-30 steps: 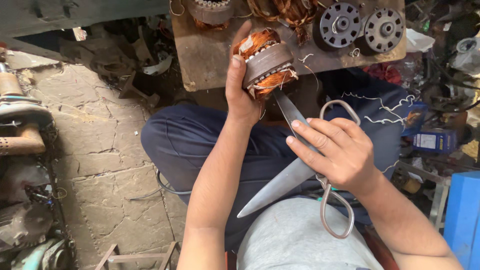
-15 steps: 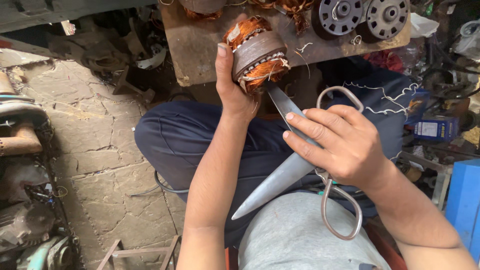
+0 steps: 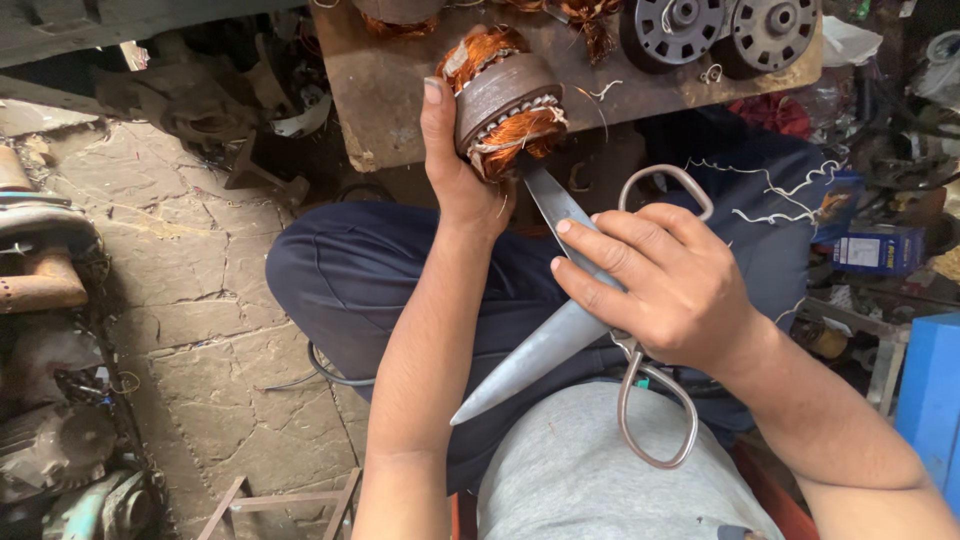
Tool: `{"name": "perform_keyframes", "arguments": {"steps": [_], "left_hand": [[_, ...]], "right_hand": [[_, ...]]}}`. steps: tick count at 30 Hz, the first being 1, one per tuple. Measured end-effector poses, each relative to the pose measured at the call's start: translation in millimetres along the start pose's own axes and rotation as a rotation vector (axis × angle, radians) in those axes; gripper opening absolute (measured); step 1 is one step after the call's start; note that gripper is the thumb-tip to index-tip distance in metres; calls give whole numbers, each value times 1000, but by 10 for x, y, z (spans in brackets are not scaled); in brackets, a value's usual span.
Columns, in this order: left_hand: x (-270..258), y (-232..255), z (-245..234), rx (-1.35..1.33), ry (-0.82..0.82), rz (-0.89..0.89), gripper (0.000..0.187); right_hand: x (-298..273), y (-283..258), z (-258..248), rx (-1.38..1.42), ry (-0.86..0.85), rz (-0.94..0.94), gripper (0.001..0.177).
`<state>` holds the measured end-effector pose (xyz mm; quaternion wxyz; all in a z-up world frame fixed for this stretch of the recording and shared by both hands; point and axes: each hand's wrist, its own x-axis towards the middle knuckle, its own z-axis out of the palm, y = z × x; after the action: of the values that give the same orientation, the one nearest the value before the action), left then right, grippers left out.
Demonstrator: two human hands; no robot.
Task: The person uses large shears to cut and pull copper windings from a cylindrical motor stator. The person repeatedly snips the wire and pulls out sections by hand, rotating the stator to access different areas.
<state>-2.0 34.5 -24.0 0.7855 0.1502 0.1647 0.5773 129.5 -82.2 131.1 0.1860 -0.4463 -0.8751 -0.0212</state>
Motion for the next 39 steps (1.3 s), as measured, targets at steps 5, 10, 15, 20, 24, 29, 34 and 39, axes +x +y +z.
{"name": "perform_keyframes", "arguments": {"steps": [5,10,15,20,24,29,34,39], "left_hand": [[-6,-19,-12,0,3,-17,67],[3,-36,-36,-25,16,-20,64],[3,-92,-59,-26,40,9,63],[-5,-90,-65,-2,72,28,63],[-21,-61,-37,62,86,47,65],[-59,-60,13,-5,103,44,65],[-75,-149,41,-21,89,5,64],[-65,-200,-71,-1,85,18,64]], "right_hand": [[-69,-17,80,131,77,127,26],[-165,-95,253,145,166,152,27],[-254,-140,453,223,282,194,28],[-314,-192,566,339,368,318,24],[-315,-261,653,427,457,413,25],[-353,-326,723,702,496,628,16],[-403,-320,764,775,525,674,16],[-474,-354,552,806,495,731,15]]}}
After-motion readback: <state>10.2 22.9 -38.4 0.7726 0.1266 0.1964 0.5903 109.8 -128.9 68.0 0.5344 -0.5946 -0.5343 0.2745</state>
